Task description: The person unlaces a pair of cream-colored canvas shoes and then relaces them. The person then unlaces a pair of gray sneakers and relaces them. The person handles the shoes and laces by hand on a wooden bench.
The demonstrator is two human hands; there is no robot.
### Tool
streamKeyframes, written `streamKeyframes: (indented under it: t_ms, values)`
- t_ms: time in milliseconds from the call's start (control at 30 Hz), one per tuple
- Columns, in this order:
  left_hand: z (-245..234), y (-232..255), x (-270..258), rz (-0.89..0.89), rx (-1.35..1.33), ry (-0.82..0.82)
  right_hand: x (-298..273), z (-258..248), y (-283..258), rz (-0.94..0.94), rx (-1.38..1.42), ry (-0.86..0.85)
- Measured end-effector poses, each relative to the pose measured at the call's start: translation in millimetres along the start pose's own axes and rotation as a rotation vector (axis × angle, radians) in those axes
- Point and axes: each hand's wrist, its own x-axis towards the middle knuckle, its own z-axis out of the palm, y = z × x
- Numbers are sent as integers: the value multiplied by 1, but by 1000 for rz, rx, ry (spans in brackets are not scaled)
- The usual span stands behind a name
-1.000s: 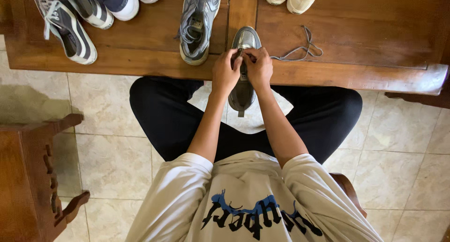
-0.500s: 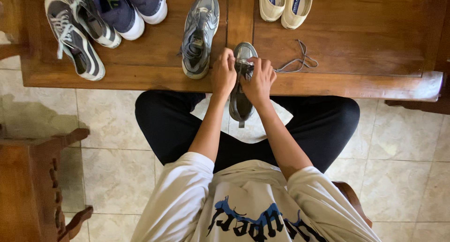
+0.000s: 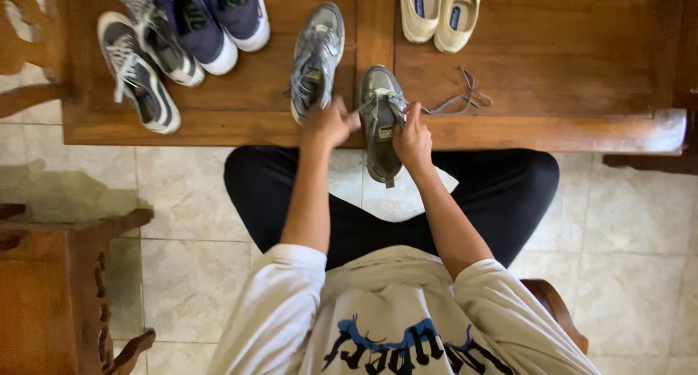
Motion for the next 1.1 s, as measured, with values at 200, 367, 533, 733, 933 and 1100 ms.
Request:
streamKeyframes:
  t_ms: [200, 367, 533, 733, 933, 1100]
  values:
    - [59, 5, -27, 404, -472, -58, 21, 40, 39, 128, -10, -59]
    - [41, 34, -58, 720, -745, -82, 76, 77, 79, 128, -103, 52]
    - [-15, 32, -78, 714, -747, 206, 93, 84, 87, 140, 8, 101]
    - [3, 19, -43, 596, -1060, 494, 69, 56, 66, 180, 84, -19]
    - [69, 9, 10, -77, -660, 375, 43, 25, 20, 50, 60, 51]
    - [91, 5, 30, 109, -369, 450, 41, 10, -3, -11, 87, 60]
